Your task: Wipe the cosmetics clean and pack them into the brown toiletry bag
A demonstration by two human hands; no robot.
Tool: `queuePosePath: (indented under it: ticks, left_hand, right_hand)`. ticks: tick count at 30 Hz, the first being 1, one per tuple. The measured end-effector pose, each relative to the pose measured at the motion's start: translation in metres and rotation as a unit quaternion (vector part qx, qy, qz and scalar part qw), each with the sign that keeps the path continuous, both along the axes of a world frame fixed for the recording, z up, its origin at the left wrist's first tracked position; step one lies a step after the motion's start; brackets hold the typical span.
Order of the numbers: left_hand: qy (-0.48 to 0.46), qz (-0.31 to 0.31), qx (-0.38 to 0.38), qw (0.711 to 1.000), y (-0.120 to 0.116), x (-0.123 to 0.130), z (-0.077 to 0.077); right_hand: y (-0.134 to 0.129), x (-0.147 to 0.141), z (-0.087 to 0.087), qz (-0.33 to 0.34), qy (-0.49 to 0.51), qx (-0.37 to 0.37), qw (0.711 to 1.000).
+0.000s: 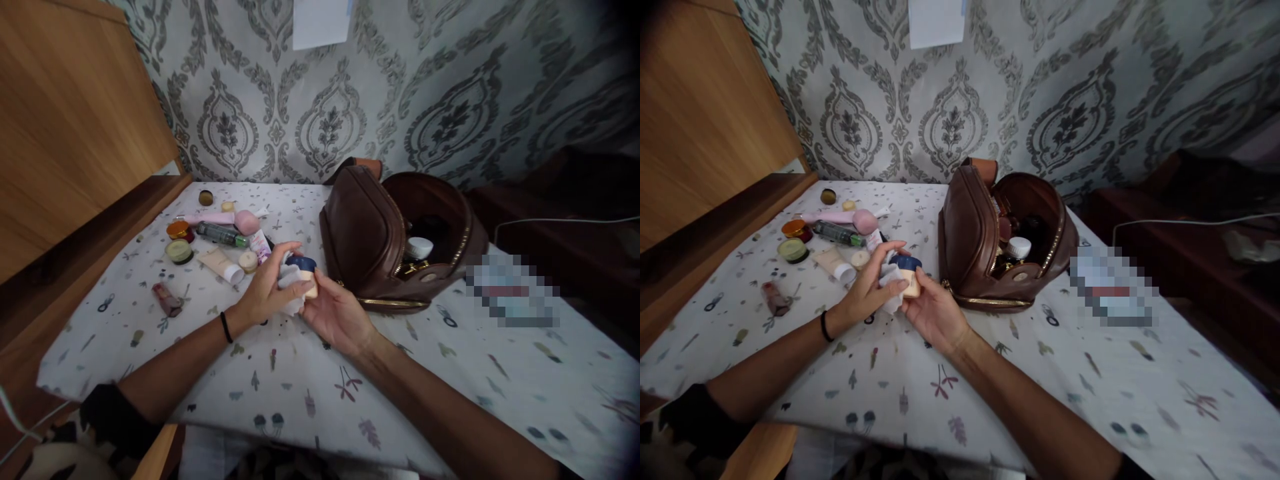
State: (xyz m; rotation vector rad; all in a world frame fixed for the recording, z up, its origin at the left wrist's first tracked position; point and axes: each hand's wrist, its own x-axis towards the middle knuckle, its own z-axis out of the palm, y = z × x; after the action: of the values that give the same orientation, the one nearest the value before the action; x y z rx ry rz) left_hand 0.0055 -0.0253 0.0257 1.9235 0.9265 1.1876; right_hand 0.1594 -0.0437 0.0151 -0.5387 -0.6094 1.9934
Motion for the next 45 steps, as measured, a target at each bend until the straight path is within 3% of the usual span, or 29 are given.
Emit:
queuePosePath:
  ticks: [4,9,15,22,26,33,41,45]
  left_hand:
    - [0.067,0.003,0.074,0.995,-0.001,0.001,-0.001]
    - [0.071,0.045,0.115,0.99,-0.006,0.005,0.0]
    - [0.046,0.071,0.094,0.992,-0.008,0.005,0.004]
    - [-0.019,0.082,0.023,0.996,-0.004,0.005,0.001]
    - [0.017,0.071,0.056,0.996,-0.006,0.005,-0.001]
    - [0.082,0.0,0.165,0.983,-0.009,0.007,-0.004]
    - [0.072,0.057,0.154,0.984,-0.011,0.007,0.0]
    - [0.039,0.089,0.101,0.99,-0.008,0.005,0.001]
  right_hand:
    - [-0.004,-0.004,0.004,-0.01,-0.011,0.014,1.0]
    - [-0.008,-0.007,0.0,-0.027,-0.032,0.021,0.999]
    - [-0.008,-0.005,-0.009,-0.012,-0.037,0.018,0.999]
    - [-0.007,-0.003,-0.006,0.007,-0.025,0.01,1.0]
    - [-0.006,-0.002,-0.005,-0.006,-0.018,0.0,1.0]
    - [-0.005,-0.002,-0.001,-0.026,-0.004,-0.004,1.0]
    - [-0.006,-0.003,-0.003,-0.014,0.014,-0.047,0.999]
    - [-0.007,-0.004,-0.001,-0.004,-0.026,-0.043,0.999]
